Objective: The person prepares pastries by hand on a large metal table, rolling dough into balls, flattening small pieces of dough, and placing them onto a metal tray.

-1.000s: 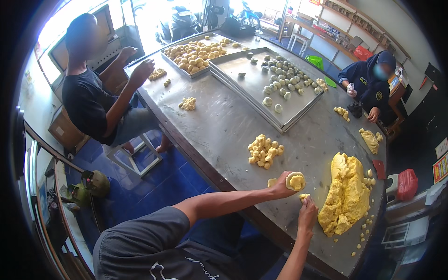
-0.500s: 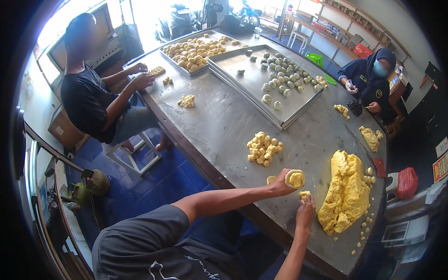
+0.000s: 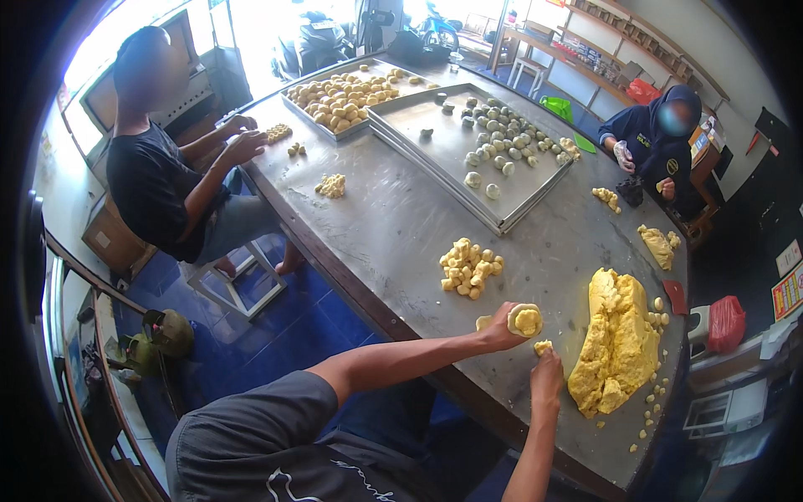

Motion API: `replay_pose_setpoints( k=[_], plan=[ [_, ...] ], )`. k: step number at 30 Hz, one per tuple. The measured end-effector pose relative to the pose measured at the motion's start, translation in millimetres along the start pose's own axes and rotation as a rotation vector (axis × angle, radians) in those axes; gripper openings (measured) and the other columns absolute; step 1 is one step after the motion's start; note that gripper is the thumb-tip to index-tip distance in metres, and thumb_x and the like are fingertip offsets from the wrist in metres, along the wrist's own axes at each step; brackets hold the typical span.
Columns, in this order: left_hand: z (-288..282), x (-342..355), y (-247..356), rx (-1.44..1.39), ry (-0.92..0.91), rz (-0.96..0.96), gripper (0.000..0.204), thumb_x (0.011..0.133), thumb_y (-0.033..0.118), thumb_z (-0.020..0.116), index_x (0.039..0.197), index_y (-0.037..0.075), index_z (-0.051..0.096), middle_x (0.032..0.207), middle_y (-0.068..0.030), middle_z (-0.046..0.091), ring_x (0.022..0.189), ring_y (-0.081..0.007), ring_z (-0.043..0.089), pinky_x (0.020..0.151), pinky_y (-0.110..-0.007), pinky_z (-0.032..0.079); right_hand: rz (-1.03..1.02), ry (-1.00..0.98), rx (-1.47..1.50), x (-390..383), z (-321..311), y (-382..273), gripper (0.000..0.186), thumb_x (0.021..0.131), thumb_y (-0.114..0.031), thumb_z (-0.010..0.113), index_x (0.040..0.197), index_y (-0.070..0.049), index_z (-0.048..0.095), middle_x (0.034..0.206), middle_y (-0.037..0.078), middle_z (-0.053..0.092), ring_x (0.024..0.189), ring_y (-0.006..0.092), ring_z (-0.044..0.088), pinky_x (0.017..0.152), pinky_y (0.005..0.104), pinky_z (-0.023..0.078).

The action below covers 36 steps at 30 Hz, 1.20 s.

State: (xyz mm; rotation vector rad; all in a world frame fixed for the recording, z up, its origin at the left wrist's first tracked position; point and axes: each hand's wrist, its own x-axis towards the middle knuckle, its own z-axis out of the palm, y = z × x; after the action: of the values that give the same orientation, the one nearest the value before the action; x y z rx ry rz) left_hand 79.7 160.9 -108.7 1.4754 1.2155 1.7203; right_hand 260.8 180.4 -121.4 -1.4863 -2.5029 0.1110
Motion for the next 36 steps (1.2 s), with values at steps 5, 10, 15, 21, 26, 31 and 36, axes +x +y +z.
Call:
replay_pose_setpoints(
  k=[5,10,15,21,26,31,36],
  plan=[
    [4.2,1.0,3.3,-0.002,-0.003,0.014,0.019,0.071,0.016,0.071,0.078,0.003,0.061,0.070,-0.0141,0.062,0.060,-0.0247,0.057,0.059,-0.036,0.047,-0.018,-0.090,-0.144,-4.0,-11.9,-0.8,0.014,0.080,0.001,0.051,0.091,0.004,0.060,0.087,0.022,0.062,0.082,0.0374,0.063,0.073,0.0429,0.051],
    [6.3,-2.2,-9.8,-0.093,0.059,-0.022,0.014,0.071,0.010,0.071,0.079,0.002,0.062,0.069,-0.0071,0.062,0.067,-0.0083,0.055,0.060,-0.031,0.047,-0.046,-0.101,-0.211,-1.7,-9.9,-2.1,0.011,0.080,-0.002,0.052,0.087,-0.001,0.060,0.082,0.018,0.064,0.078,0.0347,0.064,0.068,0.0431,0.052],
    [4.5,3.1,-2.0,-0.001,-0.003,-0.014,0.016,0.073,0.013,0.073,0.075,0.002,0.062,0.066,-0.0088,0.061,0.061,-0.0099,0.056,0.057,-0.031,0.047,0.040,-0.121,-0.044,1.5,-18.5,3.8,0.010,0.080,-0.004,0.050,0.086,0.001,0.057,0.081,0.022,0.063,0.077,0.0384,0.063,0.068,0.0461,0.051],
    [13.3,2.5,3.5,0.101,0.005,0.007,0.020,0.076,0.015,0.072,0.069,0.001,0.059,0.060,-0.0116,0.060,0.055,-0.0146,0.056,0.054,-0.032,0.046,0.121,0.038,0.202,-10.6,-34.2,-2.2,0.028,0.080,-0.007,0.054,0.105,0.004,0.059,0.086,0.027,0.063,0.081,0.0420,0.062,0.074,0.0460,0.051],
    [8.8,5.3,-1.9,0.133,0.000,0.040,0.023,0.078,0.017,0.070,0.067,0.001,0.057,0.060,-0.0126,0.059,0.052,-0.0174,0.056,0.053,-0.032,0.045,0.232,-0.071,0.407,-7.2,-37.0,-4.9,0.036,0.079,-0.013,0.056,0.110,0.004,0.059,0.084,0.025,0.065,0.080,0.0376,0.064,0.074,0.0417,0.051],
    [7.0,3.7,20.7,0.044,-0.015,0.002,0.022,0.078,0.015,0.070,0.068,0.001,0.057,0.059,-0.0114,0.059,0.054,-0.0127,0.055,0.053,-0.032,0.045,0.266,0.020,0.599,-7.0,-32.1,2.0,0.042,0.079,-0.018,0.060,0.113,0.005,0.057,0.083,0.021,0.065,0.077,0.0323,0.065,0.072,0.0379,0.051],
    [4.7,5.8,12.8,0.074,-0.020,0.009,0.021,0.079,0.014,0.069,0.068,0.001,0.057,0.059,-0.0100,0.059,0.054,-0.0104,0.053,0.053,-0.031,0.045,0.266,0.124,0.477,-7.8,-24.2,-7.8,0.039,0.081,-0.016,0.063,0.114,0.004,0.056,0.087,0.019,0.065,0.082,0.0330,0.064,0.072,0.0375,0.051]
  ],
)
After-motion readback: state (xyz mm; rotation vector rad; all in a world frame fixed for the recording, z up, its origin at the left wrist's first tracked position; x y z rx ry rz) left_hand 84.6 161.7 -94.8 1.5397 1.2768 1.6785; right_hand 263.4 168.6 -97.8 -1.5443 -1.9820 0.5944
